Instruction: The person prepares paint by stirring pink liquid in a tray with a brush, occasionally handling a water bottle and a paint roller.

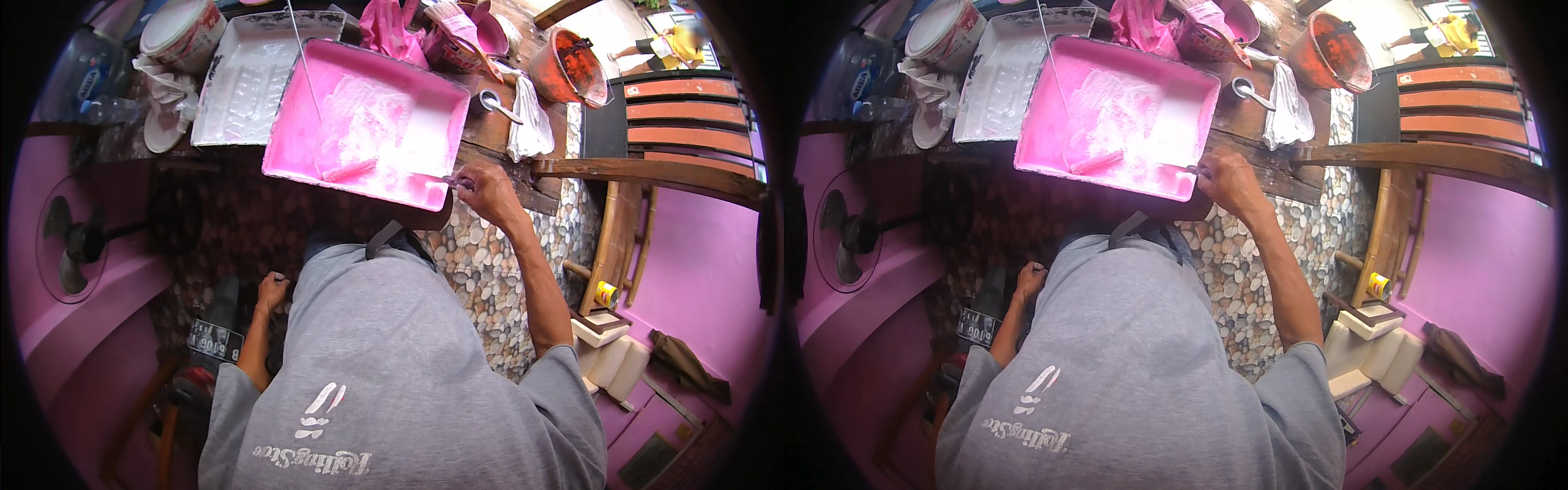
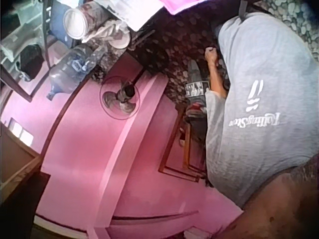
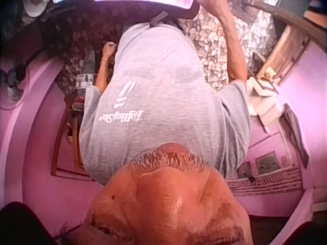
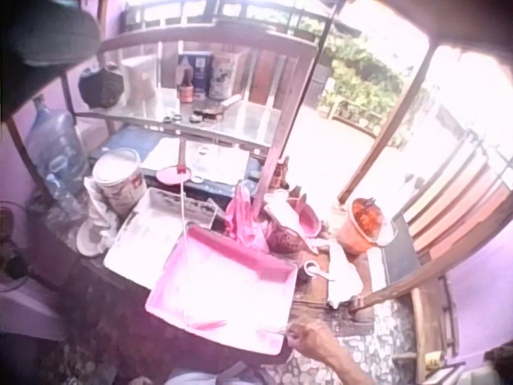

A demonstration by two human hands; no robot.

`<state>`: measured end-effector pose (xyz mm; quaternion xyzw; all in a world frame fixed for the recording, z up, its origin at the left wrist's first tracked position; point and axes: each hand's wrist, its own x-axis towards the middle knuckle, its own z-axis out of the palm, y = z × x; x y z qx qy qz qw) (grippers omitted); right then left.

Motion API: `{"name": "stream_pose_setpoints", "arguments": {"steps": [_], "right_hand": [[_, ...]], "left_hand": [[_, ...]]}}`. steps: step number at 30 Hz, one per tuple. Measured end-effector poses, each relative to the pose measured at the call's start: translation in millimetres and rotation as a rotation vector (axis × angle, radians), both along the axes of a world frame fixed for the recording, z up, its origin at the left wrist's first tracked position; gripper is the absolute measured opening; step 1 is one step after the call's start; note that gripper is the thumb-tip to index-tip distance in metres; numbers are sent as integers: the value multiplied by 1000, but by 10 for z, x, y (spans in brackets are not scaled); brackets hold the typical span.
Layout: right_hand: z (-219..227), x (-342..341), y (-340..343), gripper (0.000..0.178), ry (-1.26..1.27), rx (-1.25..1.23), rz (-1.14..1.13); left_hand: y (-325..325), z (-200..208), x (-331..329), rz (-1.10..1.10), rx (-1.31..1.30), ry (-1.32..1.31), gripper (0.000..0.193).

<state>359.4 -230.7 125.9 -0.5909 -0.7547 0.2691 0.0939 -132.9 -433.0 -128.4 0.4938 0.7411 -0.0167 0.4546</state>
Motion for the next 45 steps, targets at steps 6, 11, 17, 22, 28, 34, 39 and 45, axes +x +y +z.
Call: {"name": "stream_pose_setpoints", "arguments": {"steps": [6,11,17,22,28,34,39,45], "right_hand": [[-136,-9,66,18,-63,-28,-1],[-60,8,134,17,-4,17,17],[-145,36,192,19,48,-40,-19],[-88,117,286,20,-9,57,-7],[-123,122,377,19,-10,-2,-6],[-134,201,529,20,-134,171,-51],[-324,35,421,16,-284,175,55],[-187,61,553,17,-145,197,-70]], "left_hand": [[-16,38,28,15,0,-27,36],[-5,53,13,30,-18,-10,33],[40,74,16,26,-13,-21,34],[90,185,97,9,31,4,31],[79,233,110,221,-194,-128,25],[14,43,16,82,2,10,30],[-20,46,57,63,8,39,33],[-77,64,105,47,-1,25,31]]}}
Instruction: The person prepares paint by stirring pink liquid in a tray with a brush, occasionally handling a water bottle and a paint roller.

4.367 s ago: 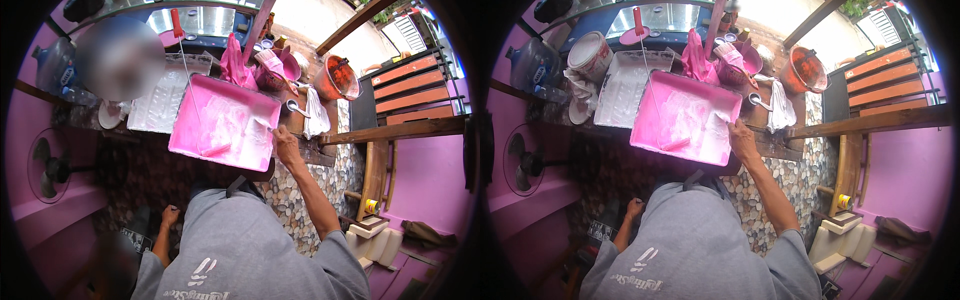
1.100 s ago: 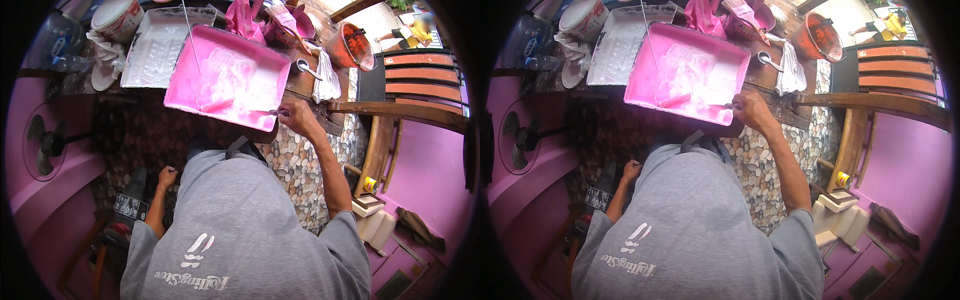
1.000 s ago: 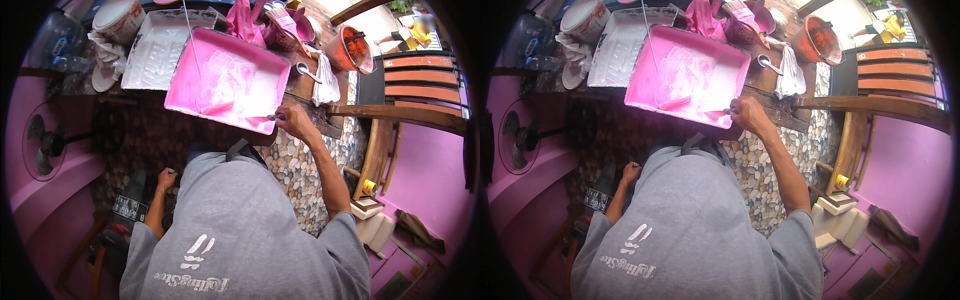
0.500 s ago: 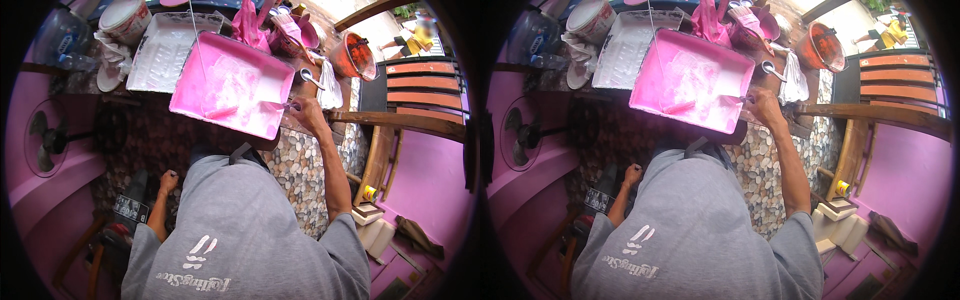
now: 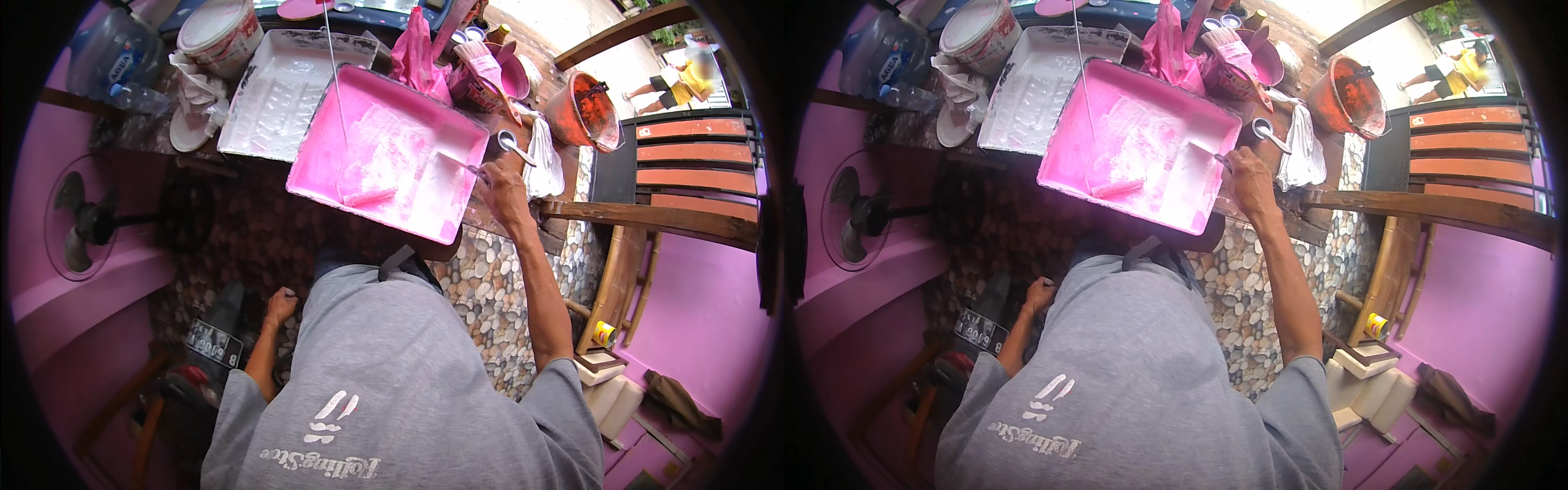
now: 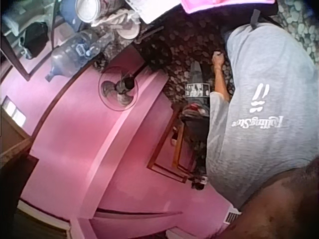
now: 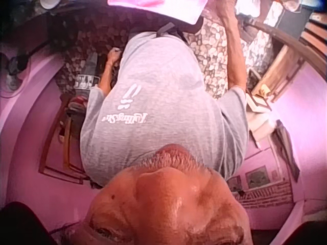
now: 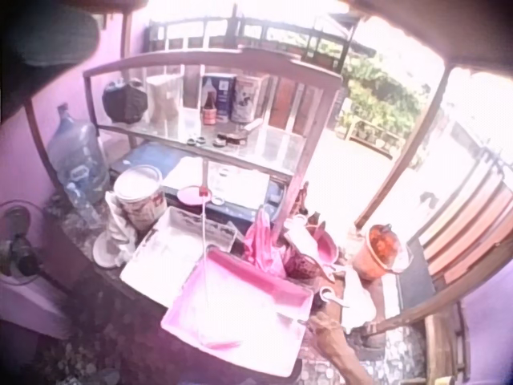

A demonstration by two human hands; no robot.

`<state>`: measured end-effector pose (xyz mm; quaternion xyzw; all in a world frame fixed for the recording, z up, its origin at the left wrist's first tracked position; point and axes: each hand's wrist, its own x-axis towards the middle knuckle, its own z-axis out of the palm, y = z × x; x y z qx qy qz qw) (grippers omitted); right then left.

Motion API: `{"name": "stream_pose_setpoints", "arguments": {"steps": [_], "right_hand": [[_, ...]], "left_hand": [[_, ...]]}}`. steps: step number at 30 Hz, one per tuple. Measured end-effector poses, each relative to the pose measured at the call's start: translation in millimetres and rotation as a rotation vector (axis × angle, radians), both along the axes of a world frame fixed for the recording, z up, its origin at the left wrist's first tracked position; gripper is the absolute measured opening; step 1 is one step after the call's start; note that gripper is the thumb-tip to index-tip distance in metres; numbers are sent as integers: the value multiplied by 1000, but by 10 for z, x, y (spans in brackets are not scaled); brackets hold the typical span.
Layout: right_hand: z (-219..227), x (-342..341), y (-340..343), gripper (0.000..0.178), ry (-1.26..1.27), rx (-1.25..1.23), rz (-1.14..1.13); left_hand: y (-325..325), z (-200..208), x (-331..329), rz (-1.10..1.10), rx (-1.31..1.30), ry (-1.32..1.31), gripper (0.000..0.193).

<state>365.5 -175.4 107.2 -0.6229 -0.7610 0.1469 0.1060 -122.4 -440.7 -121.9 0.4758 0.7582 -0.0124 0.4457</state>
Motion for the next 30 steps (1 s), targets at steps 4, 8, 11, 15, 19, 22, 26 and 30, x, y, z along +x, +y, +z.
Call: {"name": "stream_pose_setpoints", "arguments": {"steps": [4,8,11,15,19,22,26,30], "right_hand": [[-255,63,221,19,-103,137,-57],[-326,50,136,17,-155,26,33],[-175,15,157,20,-114,44,4],[-284,115,324,18,-115,130,-9],[-358,63,258,13,-156,115,72],[-291,-26,2,13,-120,66,106],[-239,-81,-347,12,-122,10,160],[-168,-178,-609,11,-95,-46,161]], "left_hand": [[50,26,29,41,-56,-18,31],[-2,-29,-29,58,-54,-28,33],[-54,-20,-29,35,-31,-5,34],[14,92,71,22,-64,-6,34],[32,91,63,43,-69,-26,34],[20,41,29,23,-28,-13,33],[34,21,41,8,-60,-9,34],[35,15,87,1,-15,0,33]]}}
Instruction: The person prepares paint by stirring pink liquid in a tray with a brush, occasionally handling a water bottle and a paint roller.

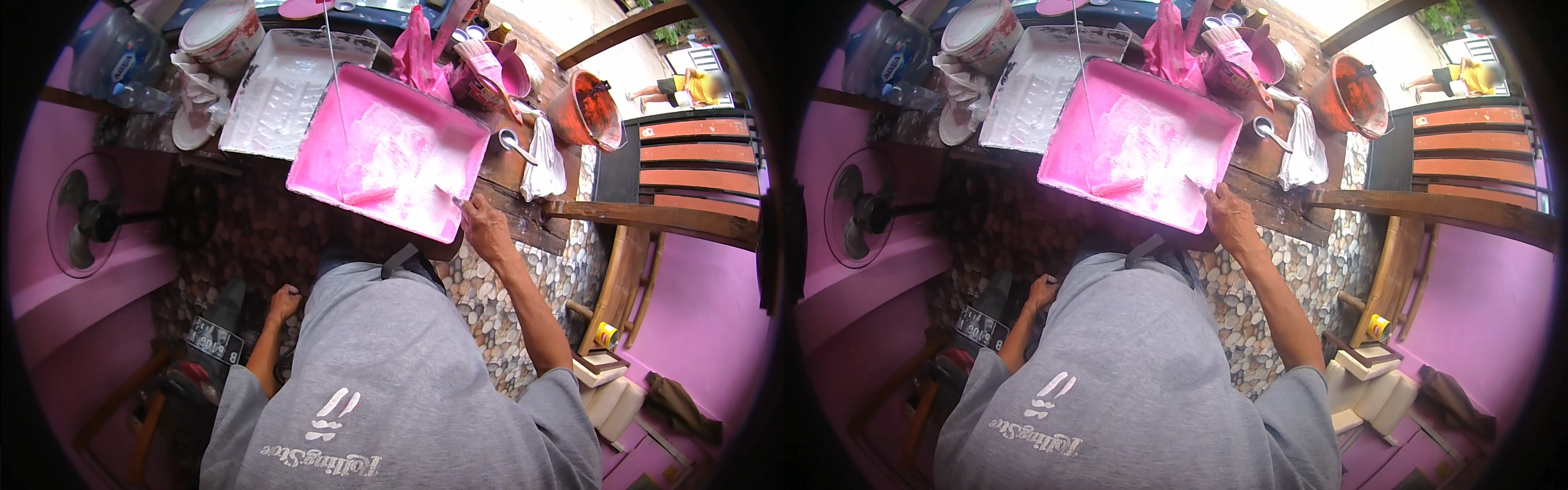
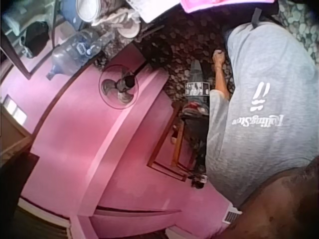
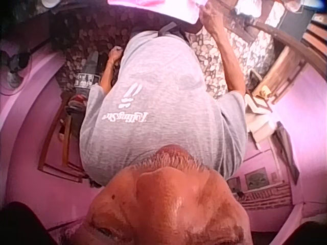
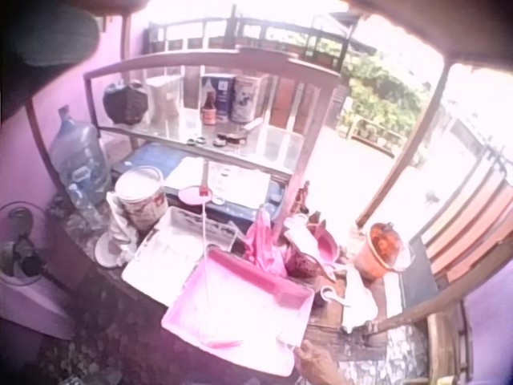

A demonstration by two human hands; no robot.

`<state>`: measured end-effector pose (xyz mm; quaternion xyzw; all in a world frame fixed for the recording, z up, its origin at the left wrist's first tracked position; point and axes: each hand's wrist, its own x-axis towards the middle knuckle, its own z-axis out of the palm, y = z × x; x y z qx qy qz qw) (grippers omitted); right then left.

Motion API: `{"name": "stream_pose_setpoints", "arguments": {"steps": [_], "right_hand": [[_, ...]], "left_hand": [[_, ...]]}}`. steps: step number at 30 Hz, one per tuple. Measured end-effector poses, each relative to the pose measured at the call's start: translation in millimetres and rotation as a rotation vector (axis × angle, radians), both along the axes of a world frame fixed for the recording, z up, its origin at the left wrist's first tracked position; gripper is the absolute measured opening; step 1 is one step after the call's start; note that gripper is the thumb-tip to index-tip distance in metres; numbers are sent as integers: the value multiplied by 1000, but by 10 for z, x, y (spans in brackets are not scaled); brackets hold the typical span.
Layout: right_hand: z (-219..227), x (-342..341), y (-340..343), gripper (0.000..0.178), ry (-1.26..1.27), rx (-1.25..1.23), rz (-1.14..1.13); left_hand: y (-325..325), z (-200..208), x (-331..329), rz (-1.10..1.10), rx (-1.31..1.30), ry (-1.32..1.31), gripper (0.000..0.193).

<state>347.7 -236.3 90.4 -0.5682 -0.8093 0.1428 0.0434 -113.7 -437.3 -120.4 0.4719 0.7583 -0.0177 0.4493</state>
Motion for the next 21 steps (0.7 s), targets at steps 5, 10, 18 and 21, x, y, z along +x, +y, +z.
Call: {"name": "stream_pose_setpoints", "arguments": {"steps": [5,10,18,21], "right_hand": [[126,-109,-287,12,12,-67,32],[215,-118,-426,15,-9,-142,55],[424,29,-238,18,288,-146,-56],[237,22,-232,20,237,-87,35]], "left_hand": [[58,29,30,24,-36,-31,32],[39,26,15,5,-57,-24,32],[1,53,18,20,-61,-22,32],[-20,51,15,4,-39,-27,32]]}}
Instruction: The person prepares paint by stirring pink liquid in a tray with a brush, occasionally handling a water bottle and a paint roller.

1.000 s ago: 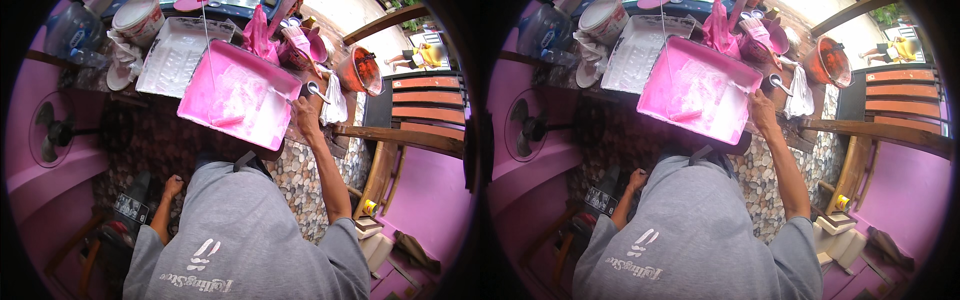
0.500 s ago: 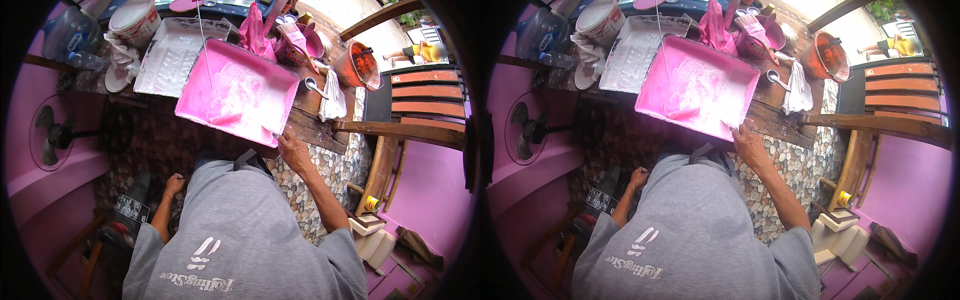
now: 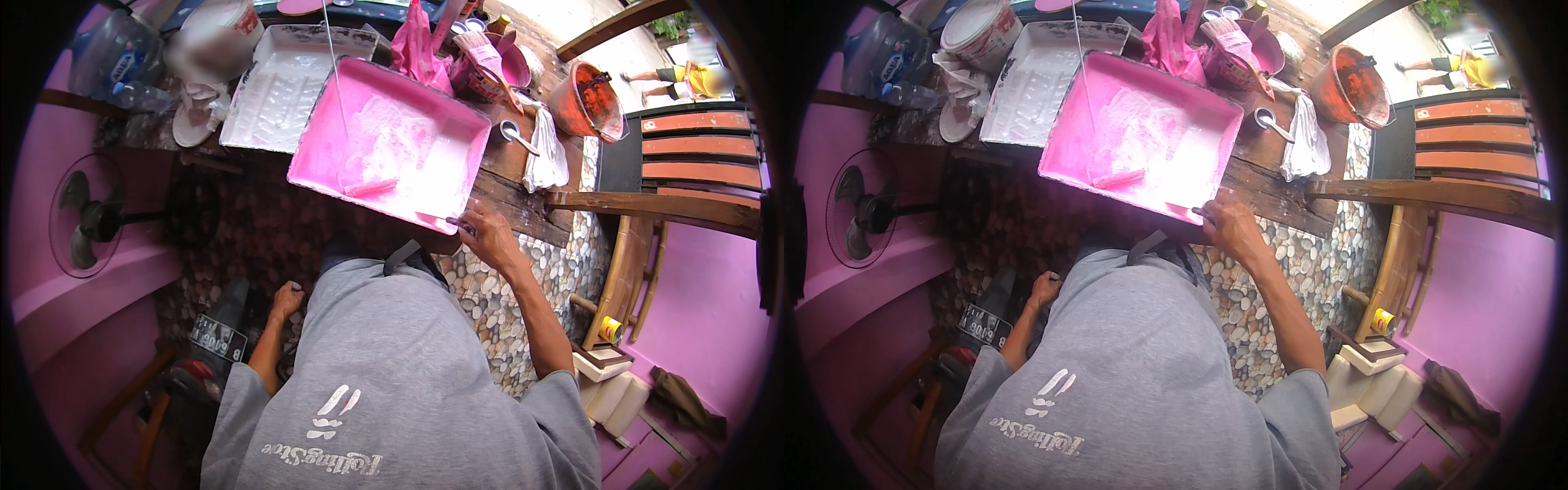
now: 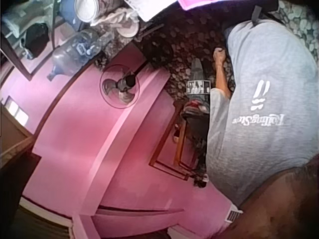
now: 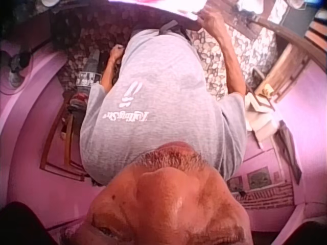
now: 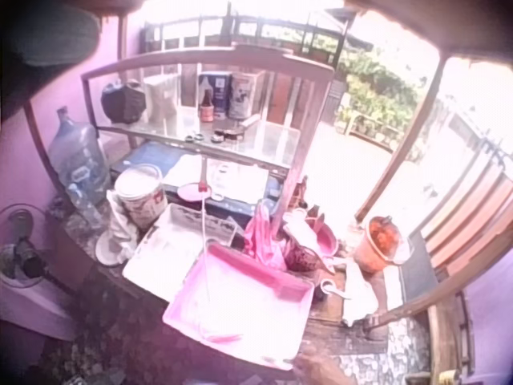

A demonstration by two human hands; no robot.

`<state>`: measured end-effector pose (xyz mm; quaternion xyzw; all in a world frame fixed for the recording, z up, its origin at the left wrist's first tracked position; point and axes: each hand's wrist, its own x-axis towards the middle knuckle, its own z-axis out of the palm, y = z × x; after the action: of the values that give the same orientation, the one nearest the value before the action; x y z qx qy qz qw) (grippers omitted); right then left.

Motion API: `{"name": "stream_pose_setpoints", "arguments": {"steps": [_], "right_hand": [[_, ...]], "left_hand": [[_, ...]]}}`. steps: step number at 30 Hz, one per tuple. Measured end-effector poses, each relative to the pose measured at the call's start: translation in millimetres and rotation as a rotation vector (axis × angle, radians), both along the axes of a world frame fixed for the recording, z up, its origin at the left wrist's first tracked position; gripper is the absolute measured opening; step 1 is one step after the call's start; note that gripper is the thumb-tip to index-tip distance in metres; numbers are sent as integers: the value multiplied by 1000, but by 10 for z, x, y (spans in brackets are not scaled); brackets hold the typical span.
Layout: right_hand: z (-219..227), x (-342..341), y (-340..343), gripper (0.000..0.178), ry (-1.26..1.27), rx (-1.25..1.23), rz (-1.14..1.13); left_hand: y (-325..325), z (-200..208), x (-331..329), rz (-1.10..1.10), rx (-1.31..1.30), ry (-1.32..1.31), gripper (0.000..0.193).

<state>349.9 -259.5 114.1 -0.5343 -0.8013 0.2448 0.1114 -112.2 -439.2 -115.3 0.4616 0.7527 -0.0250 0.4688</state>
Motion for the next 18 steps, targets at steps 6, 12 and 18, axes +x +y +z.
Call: {"name": "stream_pose_setpoints", "arguments": {"steps": [6,12,18], "right_hand": [[71,39,134,19,19,-64,-136],[-29,71,389,18,62,-147,-188],[-44,96,464,19,83,-42,-103]], "left_hand": [[-28,-23,-21,12,-17,-11,32],[-79,-33,-31,-17,46,-29,30],[-31,-20,-69,-26,28,19,31]]}}
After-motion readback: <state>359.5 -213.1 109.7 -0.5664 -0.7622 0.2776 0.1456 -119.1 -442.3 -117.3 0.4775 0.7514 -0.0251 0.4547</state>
